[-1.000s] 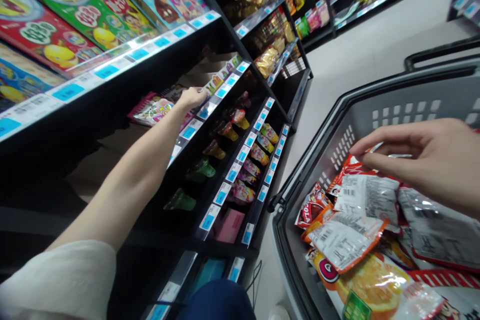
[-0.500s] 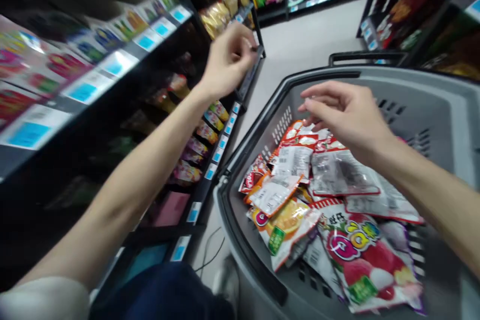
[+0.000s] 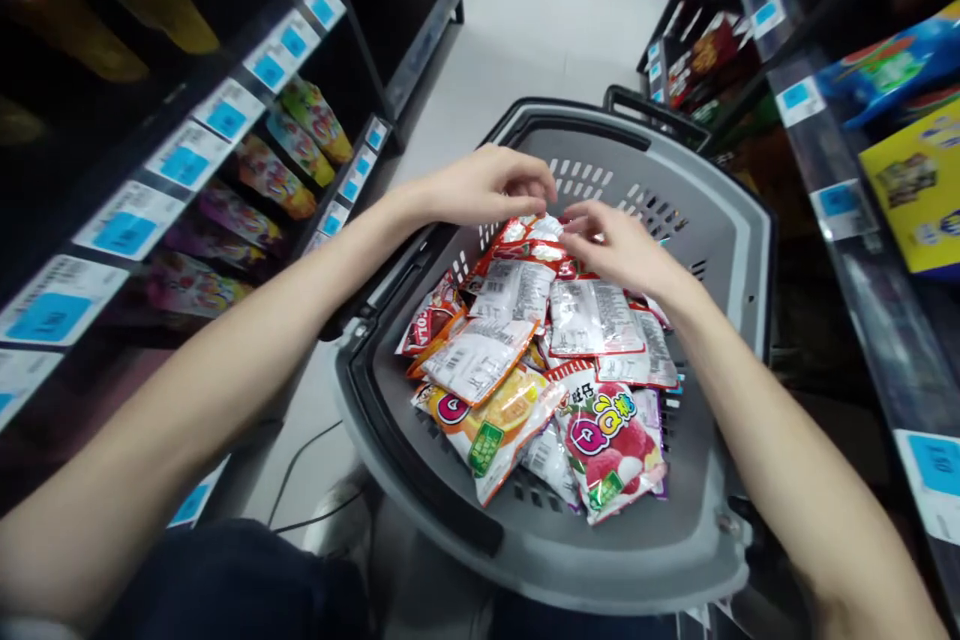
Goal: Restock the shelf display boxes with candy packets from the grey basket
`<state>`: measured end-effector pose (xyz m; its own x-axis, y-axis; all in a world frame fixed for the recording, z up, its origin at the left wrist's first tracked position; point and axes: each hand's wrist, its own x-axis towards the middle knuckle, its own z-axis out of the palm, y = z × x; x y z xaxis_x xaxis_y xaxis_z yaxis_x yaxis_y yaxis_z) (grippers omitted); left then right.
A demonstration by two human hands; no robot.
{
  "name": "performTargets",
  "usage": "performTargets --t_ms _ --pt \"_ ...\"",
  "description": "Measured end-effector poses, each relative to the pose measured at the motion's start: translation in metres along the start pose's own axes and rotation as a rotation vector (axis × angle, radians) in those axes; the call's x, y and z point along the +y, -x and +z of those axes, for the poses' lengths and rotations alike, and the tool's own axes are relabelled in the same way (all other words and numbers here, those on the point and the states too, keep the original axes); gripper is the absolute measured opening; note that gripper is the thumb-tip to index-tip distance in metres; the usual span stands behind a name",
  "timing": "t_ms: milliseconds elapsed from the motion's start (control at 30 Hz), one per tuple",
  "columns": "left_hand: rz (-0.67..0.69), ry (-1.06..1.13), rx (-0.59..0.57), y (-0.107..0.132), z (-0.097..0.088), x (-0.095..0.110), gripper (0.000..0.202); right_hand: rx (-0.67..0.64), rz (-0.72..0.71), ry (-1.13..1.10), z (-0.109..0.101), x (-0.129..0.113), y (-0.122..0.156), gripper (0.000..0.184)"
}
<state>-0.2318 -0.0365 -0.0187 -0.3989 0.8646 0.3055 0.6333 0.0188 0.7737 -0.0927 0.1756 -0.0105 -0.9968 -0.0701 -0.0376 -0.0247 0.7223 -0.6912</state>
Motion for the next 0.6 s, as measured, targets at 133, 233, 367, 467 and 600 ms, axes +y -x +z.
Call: performTargets --t_ms 133,233,367,467,600 --pt "0.028 -0.069 -0.027 0.001 0.0 0.006 0.029 -0.081 -0.075 0.212 0.013 0.001 0.001 0.046" --pt "0.03 -0.081 -0.03 0.003 -0.001 0.008 0.029 -0.027 -0.079 0.223 0.021 -0.002 0.0 0.049" --pt "0.025 -0.053 -0.024 0.002 0.001 0.006 0.024 0.034 -0.062 0.074 0.029 -0.008 0.0 0.047" --pt "0.033 -0.025 0.009 0.001 0.002 0.005 0.023 0.046 0.014 -0.189 0.031 -0.019 0.002 0.046" --pt "0.046 0.025 0.02 0.002 0.001 0.011 0.027 0.164 0.076 -0.456 0.028 -0.031 0.004 0.045"
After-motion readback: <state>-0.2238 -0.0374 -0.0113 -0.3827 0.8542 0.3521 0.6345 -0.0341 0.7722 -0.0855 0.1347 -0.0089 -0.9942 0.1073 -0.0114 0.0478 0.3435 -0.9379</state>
